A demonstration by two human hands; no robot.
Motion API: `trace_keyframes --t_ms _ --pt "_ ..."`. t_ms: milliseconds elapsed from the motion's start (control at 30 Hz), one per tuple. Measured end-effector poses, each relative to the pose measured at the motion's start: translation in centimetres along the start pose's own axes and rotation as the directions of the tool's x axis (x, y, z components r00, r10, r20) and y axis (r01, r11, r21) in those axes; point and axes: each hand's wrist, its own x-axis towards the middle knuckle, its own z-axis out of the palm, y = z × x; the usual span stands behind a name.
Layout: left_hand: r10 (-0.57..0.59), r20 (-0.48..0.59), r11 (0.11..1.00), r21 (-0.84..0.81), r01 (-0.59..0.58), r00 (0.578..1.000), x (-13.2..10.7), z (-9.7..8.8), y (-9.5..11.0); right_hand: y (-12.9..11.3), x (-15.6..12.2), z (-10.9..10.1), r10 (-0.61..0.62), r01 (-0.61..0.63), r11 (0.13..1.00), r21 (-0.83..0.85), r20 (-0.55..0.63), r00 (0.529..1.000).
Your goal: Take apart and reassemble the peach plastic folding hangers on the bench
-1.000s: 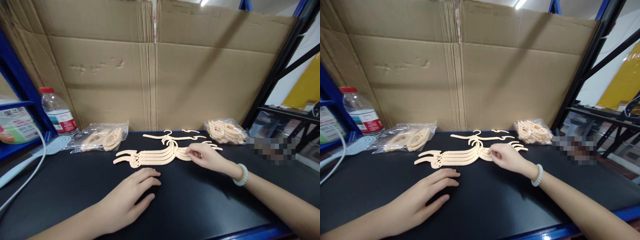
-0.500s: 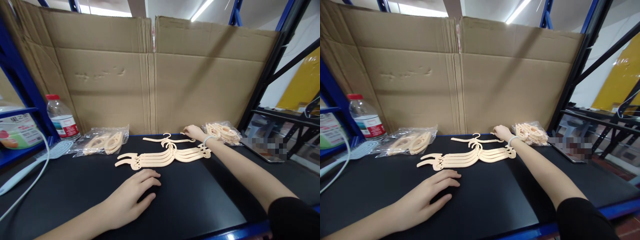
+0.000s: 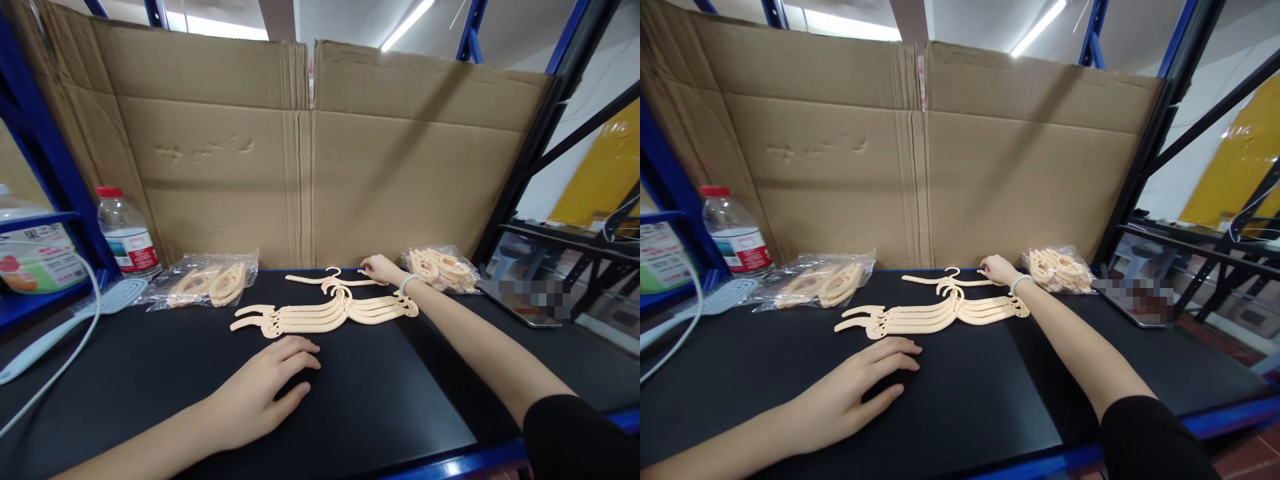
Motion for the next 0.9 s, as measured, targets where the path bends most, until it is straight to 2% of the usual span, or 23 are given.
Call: trace_keyframes --t_ms 133,233,433,567,767,833,900 --pt "0.008 0.0 1.0 0.003 -0.008 1.0 0.0 0.0 -0.1 -0.4 0.1 0.1 -0.005 0.004 1.0 0.009 0.035 0.999" --pt "0.008 0.005 1.0 0.008 -0.008 1.0 0.0 0.2 -0.4 -1.0 0.1 -0.2 -0.018 0.017 1.0 0.015 0.018 1.0" --pt "0.004 -0.001 1.0 -0.006 -0.004 1.0 -0.1 0.1 -0.3 -2.6 -1.0 -2.1 -0.063 0.076 0.995 0.072 -0.164 0.984" --pt "0.024 -0.032 0.999 -0.04 -0.025 0.999 -0.1 -0.2 0.3 -3.8 -3.1 -3.1 -0.095 0.146 0.98 0.136 -0.328 0.94" --pt "0.035 -0.043 0.998 -0.057 -0.038 0.998 0.0 0.0 0.6 -5.2 -7.1 -3.3 -0.082 0.227 0.948 0.224 -0.516 0.853" --pt "0.01 -0.055 0.998 -0.069 -0.014 0.998 0.0 0.1 0.6 -5.6 -8.0 -3.5 -0.031 0.255 0.918 0.303 -0.586 0.81" --pt "-0.029 -0.075 0.995 -0.094 0.022 0.997 0.0 0.2 0.5 -6.2 -8.4 -3.8 0.09 0.277 0.833 0.479 -0.611 0.786"
